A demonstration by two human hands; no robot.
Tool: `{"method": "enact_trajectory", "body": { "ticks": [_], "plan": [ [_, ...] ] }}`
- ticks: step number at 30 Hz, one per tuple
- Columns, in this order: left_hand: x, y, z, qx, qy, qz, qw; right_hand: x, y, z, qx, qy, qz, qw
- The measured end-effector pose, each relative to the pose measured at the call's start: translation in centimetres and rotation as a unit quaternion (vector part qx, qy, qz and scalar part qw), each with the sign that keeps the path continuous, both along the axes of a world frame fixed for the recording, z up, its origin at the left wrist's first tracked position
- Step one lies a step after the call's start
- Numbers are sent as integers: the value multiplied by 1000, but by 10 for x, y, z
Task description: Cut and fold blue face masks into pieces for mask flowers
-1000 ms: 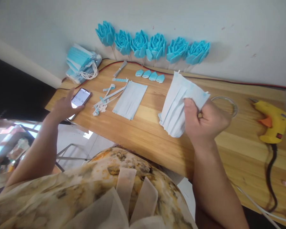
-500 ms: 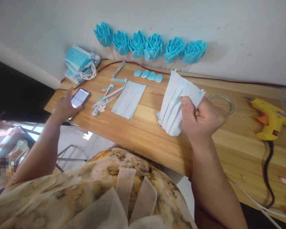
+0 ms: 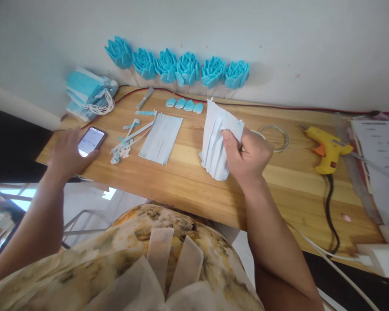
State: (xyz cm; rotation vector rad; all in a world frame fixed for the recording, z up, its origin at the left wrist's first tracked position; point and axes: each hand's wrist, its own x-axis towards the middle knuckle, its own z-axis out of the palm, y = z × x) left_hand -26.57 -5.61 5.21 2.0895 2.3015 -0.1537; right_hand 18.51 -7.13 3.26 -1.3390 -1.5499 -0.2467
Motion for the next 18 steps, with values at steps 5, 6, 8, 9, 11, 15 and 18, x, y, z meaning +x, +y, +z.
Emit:
{"method": "enact_trajectory", "body": {
  "ticks": [5, 6, 8, 9, 11, 15, 18],
  "plan": [
    [38, 0, -1, 111, -89, -92, 986, 1, -1, -4, -64, 6, -11, 998],
    [46, 4, -5, 97, -109, -122, 982, 1, -1, -5, -68, 7, -12, 998],
    [59, 13, -14, 66, -126, -167, 976, 1, -1, -4, -53, 8, -9, 999],
    [64, 19, -18, 59, -127, -178, 974, 1, -1, -4, -46, 8, -8, 999],
    [75, 32, -25, 45, -121, -187, 974, 0, -1, -2, -36, 4, -10, 999],
    [93, 58, -30, 10, -89, -158, 983, -2, 0, 1, -8, 9, 1, 1000],
    [97, 72, -32, 9, -91, -127, 988, -1, 0, 1, -3, 20, 3, 1000]
  ]
}}
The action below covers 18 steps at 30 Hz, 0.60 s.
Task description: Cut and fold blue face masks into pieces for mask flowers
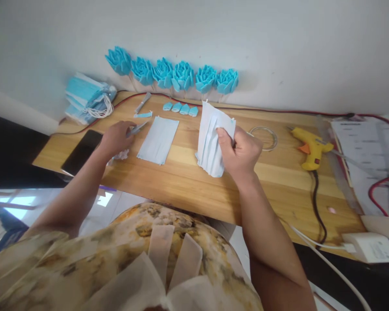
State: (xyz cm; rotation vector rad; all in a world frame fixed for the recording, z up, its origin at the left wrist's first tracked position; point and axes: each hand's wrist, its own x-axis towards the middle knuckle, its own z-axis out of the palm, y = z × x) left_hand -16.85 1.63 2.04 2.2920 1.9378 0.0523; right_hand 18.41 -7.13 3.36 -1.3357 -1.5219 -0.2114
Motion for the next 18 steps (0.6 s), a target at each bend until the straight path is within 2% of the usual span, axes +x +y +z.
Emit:
{"method": "enact_trajectory", "body": {
  "ticks": [3, 7, 9, 13, 15, 18],
  "plan": [
    [-6, 0, 2, 1, -13, 20, 1000, 2, 0, 0, -41, -6, -39, 998],
    [-23, -24, 16, -8, 2, 47, 999, 5, -1, 2, -26, 13, -35, 999],
    [-29, -40, 25, -8, 12, 15, 1000, 8, -1, 4, -17, 22, -22, 999],
    [-21, -60, 33, 80, -23, -62, 995, 13, -3, 9, -38, 20, -49, 998],
    [-6, -61, 27, 55, -61, -117, 990, 14, -3, 11, -23, 41, -56, 997],
    [26, -59, 5, -31, -72, -209, 975, 16, -1, 13, -9, 96, -52, 994]
  ]
}}
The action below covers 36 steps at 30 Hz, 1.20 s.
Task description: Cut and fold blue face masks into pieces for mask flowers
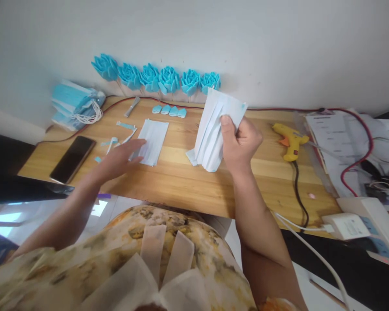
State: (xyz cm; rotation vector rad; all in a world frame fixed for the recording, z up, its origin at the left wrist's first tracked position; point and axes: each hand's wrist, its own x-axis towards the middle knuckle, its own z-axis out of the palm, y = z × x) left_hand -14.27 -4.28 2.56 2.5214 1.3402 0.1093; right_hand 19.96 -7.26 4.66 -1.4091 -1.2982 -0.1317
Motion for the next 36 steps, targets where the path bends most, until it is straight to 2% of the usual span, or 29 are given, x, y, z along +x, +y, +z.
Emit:
{"method": "enact_trajectory", "body": {
  "ticks": [3, 5, 8, 10, 11, 12, 13, 15, 16, 17, 18, 19, 21, 23, 26, 28, 30, 34, 36],
  "plan": [
    [29, -5, -21, 11, 11, -36, 999, 4, 5, -2, 11, 59, 14, 998],
    [40, -10, -28, 19, 2, -52, 998, 6, 9, -4, 8, 105, 27, 994],
    [49, -12, -26, 7, -68, -50, 996, 3, 12, -8, -17, 214, 69, 974],
    [55, -7, -18, -20, -175, -23, 984, -3, 11, -10, -59, 304, 112, 944],
    [61, -4, -14, -50, -244, -10, 969, -7, 9, -11, -88, 343, 142, 924],
    [68, 0, -10, -100, -319, 1, 942, -10, 7, -11, -108, 371, 169, 907],
    [78, 4, -6, -171, -392, 8, 904, -14, 5, -11, -127, 384, 190, 895],
    [100, 11, 0, -340, -511, 17, 789, -18, 3, -12, -149, 388, 215, 884],
    [112, 14, 2, -418, -533, 21, 735, -19, 2, -13, -154, 378, 221, 886],
    [123, 17, 3, -479, -533, 22, 697, -19, 2, -14, -155, 363, 224, 891],
    [133, 20, 4, -510, -533, 33, 674, -18, 3, -15, -154, 343, 225, 899],
    [141, 22, 5, -518, -536, 49, 665, -17, 4, -16, -152, 321, 223, 908],
    [150, 27, 4, -477, -563, 93, 668, -15, 7, -18, -151, 282, 215, 923],
    [153, 30, 2, -411, -594, 132, 678, -14, 9, -21, -153, 267, 218, 926],
    [150, 33, -3, -320, -617, 161, 700, -14, 9, -23, -177, 285, 269, 903],
    [145, 34, -7, -263, -624, 162, 718, -16, 8, -23, -205, 298, 307, 880],
    [142, 33, -11, -217, -622, 157, 735, -17, 7, -21, -224, 284, 328, 873],
    [140, 32, -14, -167, -613, 133, 761, -19, 6, -20, -247, 226, 310, 890],
    [141, 30, -13, -165, -624, 117, 755, -21, 6, -21, -257, 204, 281, 902]
  ]
}}
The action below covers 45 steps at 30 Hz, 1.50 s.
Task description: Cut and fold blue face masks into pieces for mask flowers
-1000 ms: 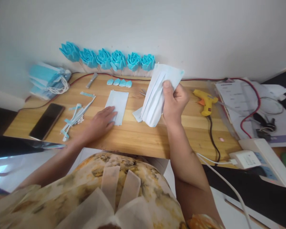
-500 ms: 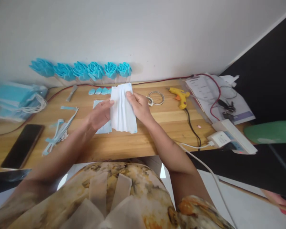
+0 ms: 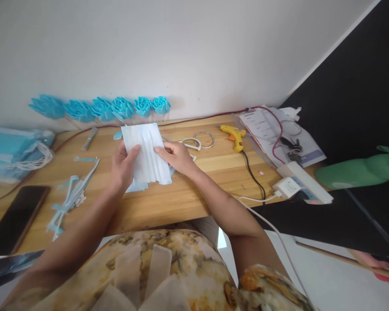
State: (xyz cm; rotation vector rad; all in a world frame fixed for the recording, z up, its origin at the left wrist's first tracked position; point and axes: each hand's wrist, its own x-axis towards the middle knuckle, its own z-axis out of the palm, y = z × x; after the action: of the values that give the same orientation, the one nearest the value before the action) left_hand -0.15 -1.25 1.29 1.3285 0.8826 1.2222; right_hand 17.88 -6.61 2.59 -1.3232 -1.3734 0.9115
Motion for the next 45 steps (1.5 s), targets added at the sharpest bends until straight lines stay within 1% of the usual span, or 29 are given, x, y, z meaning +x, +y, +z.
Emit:
{"method": "enact_trajectory", "body": {
  "ticks": [2, 6, 8, 12, 15, 18, 20, 22, 25, 27, 29, 32, 33, 35, 37, 39, 42, 45],
  "plan": [
    [2, -1, 3, -25, -33, -24, 999, -2, 0, -1, 2, -24, -16, 1000],
    [5, -3, 8, -136, -82, -90, 983, -4, 0, -2, 4, -36, -21, 999],
    [6, -4, 8, -166, -82, -96, 978, -5, 0, -2, 8, -33, -15, 999],
    [8, -6, 7, -170, -83, -50, 981, -4, 1, -3, 30, -21, 8, 999],
    [8, -4, 9, -153, -116, -6, 981, -3, -1, -3, 29, -9, 55, 998],
    [6, 3, 10, -130, -145, 43, 980, -3, -3, -1, -15, -8, 107, 994],
    [4, 9, 10, -119, -140, 69, 981, -4, -4, 1, -55, -14, 133, 990],
    [1, 14, 8, -105, -128, 86, 983, -5, -5, 1, -64, -34, 142, 987],
    [-2, 20, 7, -76, -117, 112, 984, -6, -4, -1, -41, -57, 131, 989],
    [-4, 23, 8, -69, -126, 128, 981, -5, -3, -2, -40, -43, 127, 990],
    [-6, 24, 10, -76, -147, 132, 977, -3, -2, -3, -53, -7, 142, 988],
    [-5, 21, 13, -97, -168, 119, 974, -1, 0, -3, -77, 57, 197, 976],
    [-5, 19, 13, -106, -166, 107, 975, 0, 0, -3, -77, 68, 213, 972],
    [-3, 15, 14, -123, -143, 73, 979, 1, 1, -3, -63, 68, 223, 970],
    [-2, 10, 12, -140, -106, 37, 984, 1, 2, -5, -49, 57, 214, 974],
    [0, 7, 11, -159, -74, 16, 984, 1, 4, -8, -51, 54, 197, 978],
    [1, 4, 8, -174, -52, -1, 983, 0, 6, -14, -63, 55, 174, 981],
    [1, 3, 7, -170, -44, -9, 984, -1, 8, -17, -55, 51, 153, 985]
  ]
}}
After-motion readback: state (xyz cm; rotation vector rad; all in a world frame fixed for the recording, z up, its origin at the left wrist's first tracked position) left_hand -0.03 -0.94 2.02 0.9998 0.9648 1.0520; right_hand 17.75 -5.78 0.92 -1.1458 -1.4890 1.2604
